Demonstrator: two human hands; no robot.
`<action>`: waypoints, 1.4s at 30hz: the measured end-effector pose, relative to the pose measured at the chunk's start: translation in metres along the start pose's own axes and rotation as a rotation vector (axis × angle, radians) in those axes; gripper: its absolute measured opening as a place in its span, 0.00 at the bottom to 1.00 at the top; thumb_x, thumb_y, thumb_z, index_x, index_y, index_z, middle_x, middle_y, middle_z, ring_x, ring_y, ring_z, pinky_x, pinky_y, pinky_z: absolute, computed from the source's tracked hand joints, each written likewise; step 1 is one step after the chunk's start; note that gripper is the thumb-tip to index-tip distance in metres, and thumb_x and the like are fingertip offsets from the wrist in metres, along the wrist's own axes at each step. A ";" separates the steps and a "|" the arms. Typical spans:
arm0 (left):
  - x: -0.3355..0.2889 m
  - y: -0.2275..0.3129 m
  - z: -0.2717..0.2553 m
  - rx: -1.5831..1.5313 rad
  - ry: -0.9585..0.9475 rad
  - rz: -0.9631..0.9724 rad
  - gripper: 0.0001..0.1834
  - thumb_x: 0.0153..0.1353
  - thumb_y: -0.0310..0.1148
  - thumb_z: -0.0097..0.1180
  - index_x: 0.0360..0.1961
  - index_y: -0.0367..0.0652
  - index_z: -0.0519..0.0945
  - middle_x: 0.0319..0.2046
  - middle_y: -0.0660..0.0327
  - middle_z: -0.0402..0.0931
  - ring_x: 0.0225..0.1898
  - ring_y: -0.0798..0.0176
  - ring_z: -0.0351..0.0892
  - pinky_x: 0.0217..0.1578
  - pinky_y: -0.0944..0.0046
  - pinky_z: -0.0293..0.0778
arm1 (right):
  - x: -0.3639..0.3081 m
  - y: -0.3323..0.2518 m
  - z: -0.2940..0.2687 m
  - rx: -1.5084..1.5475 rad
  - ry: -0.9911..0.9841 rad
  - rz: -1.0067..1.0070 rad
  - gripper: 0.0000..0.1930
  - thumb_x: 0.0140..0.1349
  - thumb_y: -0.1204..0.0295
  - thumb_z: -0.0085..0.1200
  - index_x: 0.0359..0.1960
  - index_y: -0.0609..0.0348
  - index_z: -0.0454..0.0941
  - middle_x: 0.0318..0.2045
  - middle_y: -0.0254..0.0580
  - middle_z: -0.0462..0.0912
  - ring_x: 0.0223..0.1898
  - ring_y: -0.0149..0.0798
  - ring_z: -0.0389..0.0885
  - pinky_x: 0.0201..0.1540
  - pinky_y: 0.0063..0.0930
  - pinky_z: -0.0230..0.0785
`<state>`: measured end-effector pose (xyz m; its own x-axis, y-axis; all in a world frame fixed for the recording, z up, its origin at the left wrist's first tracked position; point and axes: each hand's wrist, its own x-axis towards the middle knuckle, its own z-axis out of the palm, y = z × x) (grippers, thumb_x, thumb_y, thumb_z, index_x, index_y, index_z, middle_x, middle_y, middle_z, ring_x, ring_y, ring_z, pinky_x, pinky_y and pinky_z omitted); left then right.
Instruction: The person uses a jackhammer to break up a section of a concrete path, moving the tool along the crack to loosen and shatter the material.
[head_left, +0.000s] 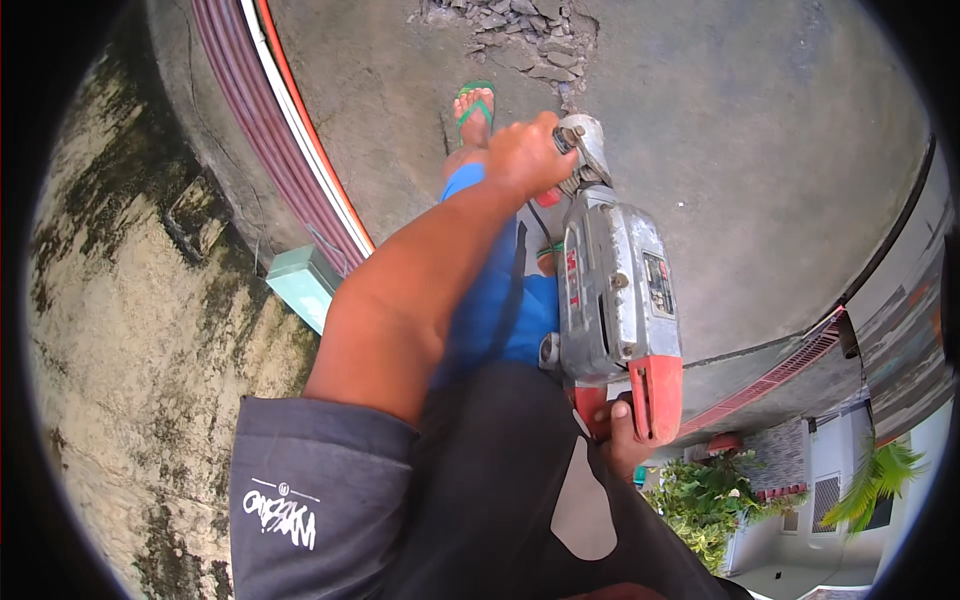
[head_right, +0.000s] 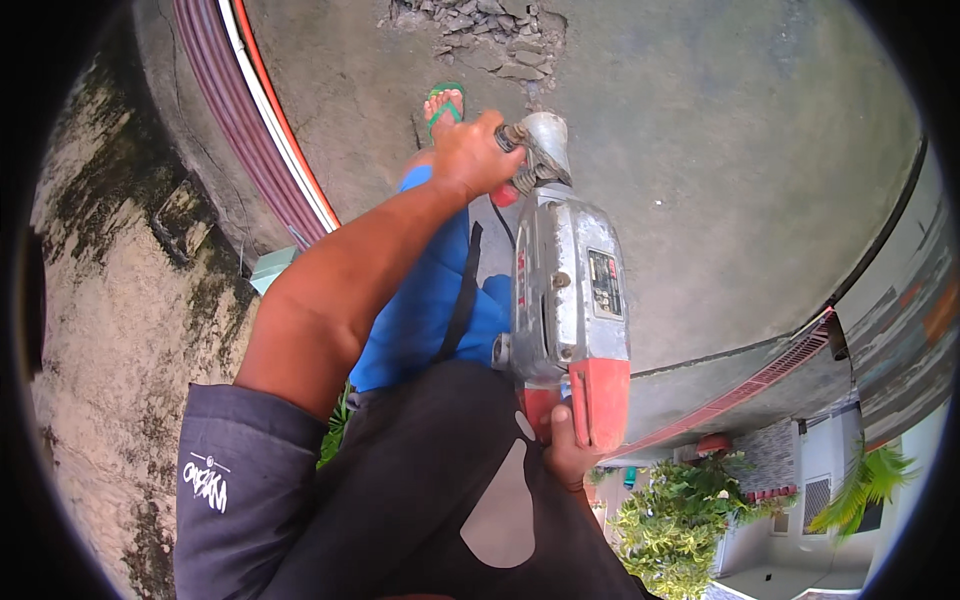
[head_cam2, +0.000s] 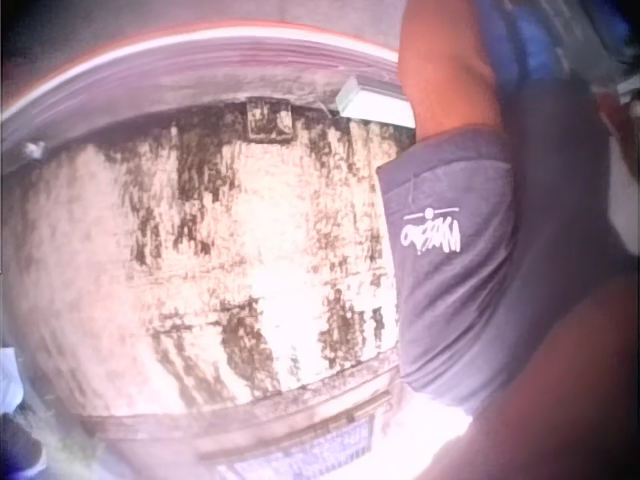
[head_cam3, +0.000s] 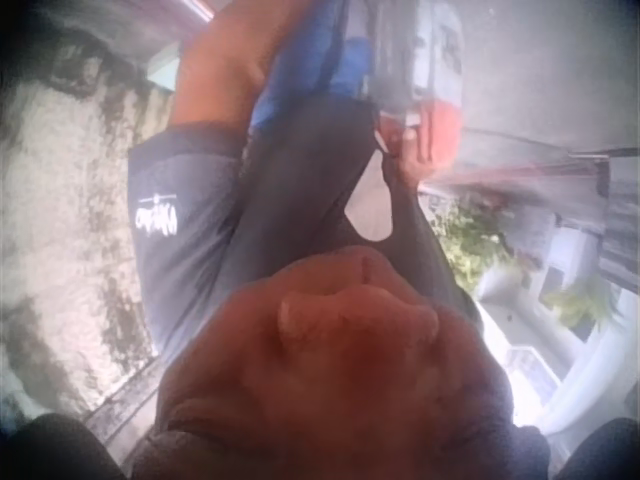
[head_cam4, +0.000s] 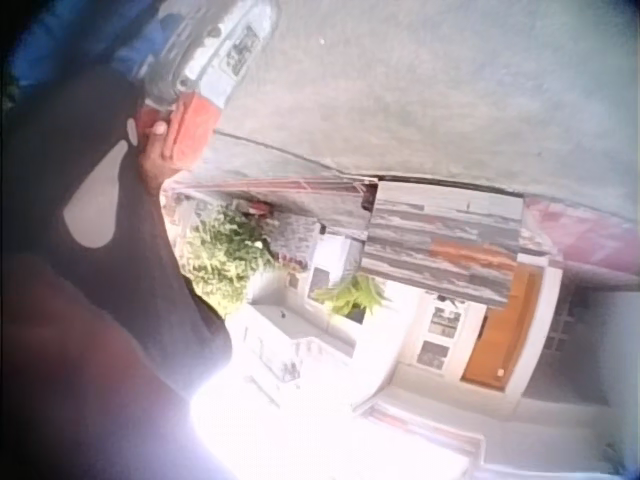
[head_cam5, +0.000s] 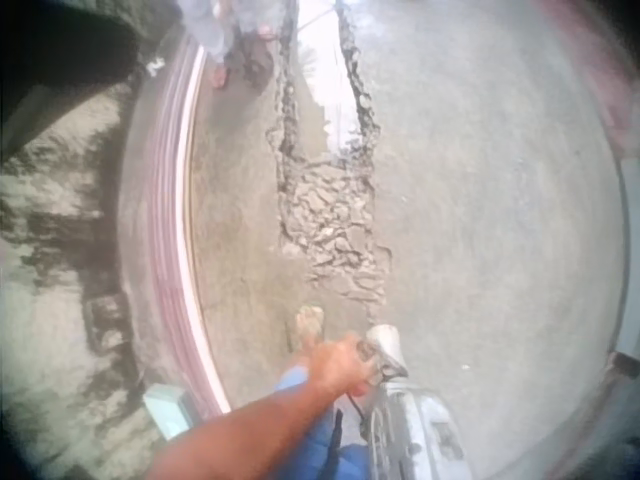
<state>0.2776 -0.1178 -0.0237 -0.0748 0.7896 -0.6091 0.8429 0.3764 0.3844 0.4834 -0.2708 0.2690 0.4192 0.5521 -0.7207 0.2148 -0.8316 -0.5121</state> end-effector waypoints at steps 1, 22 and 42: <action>-0.004 0.002 0.001 0.020 0.014 0.024 0.24 0.49 0.53 0.67 0.39 0.45 0.83 0.29 0.47 0.86 0.37 0.43 0.87 0.54 0.46 0.70 | -0.001 0.000 -0.002 0.002 -0.003 0.005 0.14 0.61 0.66 0.59 0.41 0.66 0.79 0.20 0.37 0.79 0.20 0.34 0.77 0.26 0.30 0.68; -0.002 0.001 0.009 -0.014 -0.042 0.027 0.26 0.51 0.54 0.65 0.42 0.45 0.82 0.28 0.45 0.85 0.35 0.41 0.87 0.42 0.45 0.80 | 0.003 0.019 -0.009 0.068 -0.175 0.119 0.16 0.65 0.64 0.61 0.42 0.66 0.72 0.26 0.38 0.76 0.24 0.32 0.77 0.30 0.29 0.69; 0.007 0.004 -0.010 -0.001 -0.069 0.002 0.25 0.50 0.51 0.66 0.42 0.44 0.82 0.31 0.44 0.86 0.37 0.42 0.87 0.45 0.47 0.77 | 0.005 0.013 -0.009 0.079 -0.151 -0.027 0.17 0.62 0.67 0.63 0.44 0.68 0.73 0.28 0.40 0.74 0.23 0.34 0.76 0.26 0.29 0.71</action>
<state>0.2749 -0.1059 -0.0197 -0.0365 0.7550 -0.6547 0.8423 0.3757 0.3864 0.4962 -0.2792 0.2632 0.2752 0.5823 -0.7650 0.1515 -0.8121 -0.5636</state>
